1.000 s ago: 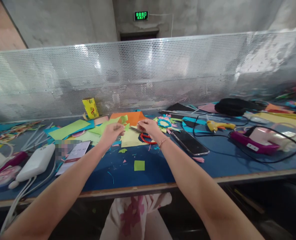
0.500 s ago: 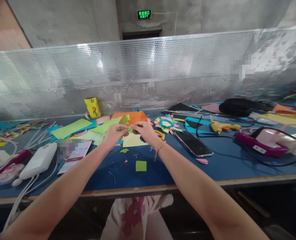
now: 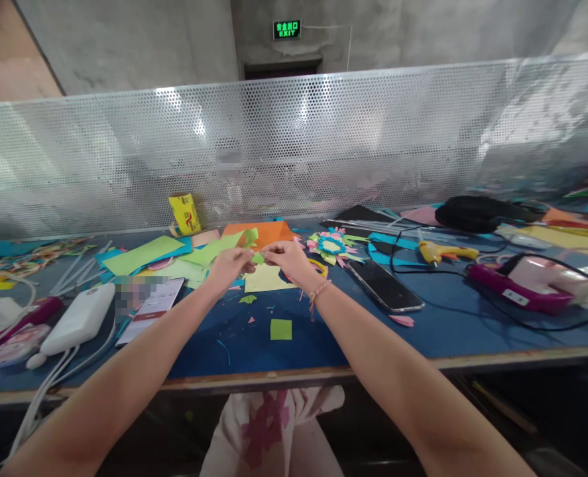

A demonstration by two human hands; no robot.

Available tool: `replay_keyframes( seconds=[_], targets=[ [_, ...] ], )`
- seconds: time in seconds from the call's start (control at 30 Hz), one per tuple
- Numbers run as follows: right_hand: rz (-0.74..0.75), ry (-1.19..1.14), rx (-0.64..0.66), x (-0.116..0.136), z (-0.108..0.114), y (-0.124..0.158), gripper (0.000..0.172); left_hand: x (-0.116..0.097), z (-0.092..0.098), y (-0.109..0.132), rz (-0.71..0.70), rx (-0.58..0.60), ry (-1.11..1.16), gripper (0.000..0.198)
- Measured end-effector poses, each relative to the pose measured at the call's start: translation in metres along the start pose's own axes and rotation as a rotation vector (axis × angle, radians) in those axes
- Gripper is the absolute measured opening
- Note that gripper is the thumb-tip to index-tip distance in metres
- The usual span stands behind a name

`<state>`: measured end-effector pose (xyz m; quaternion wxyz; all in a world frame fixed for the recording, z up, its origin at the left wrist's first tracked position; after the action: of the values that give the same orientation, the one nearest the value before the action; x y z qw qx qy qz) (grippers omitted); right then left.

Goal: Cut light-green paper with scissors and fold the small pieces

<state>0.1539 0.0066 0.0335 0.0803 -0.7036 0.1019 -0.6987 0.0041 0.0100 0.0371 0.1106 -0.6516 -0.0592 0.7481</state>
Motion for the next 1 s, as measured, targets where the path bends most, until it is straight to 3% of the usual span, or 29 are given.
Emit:
replay_keyframes(
  seconds=[0.33, 0.53, 0.8, 1.0],
  targets=[
    [0.027, 0.09, 0.055, 0.0004, -0.0043, 0.003, 0.022, -0.0006, -0.0015, 0.0034, -0.12, 0.007, -0.04, 0.027],
    [0.038, 0.062, 0.051, -0.0013, -0.0032, 0.0009, 0.025, -0.0006, -0.0042, 0.0059, -0.074, 0.01, 0.053, 0.02],
    [0.059, 0.061, 0.028, 0.0019, -0.0049, 0.0034, 0.026, 0.0004, -0.0038, 0.0041, -0.009, -0.007, 0.134, 0.025],
    [0.108, 0.134, 0.049, 0.0026, -0.0047, 0.0028, 0.024, 0.0009, -0.0025, 0.0046, -0.031, -0.031, 0.07, 0.025]
  ],
)
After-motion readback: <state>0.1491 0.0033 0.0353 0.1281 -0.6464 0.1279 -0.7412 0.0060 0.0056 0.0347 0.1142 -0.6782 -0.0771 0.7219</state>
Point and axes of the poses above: each hand's wrist, its own y-axis away from the middle knuckle, its own z-axis out of the back of the hand, x = y × z, the point moved 2 cm from there along -y, towards the middle knuckle, and after that the axes turned 7 degrees about -x, right-handed, at the moved point
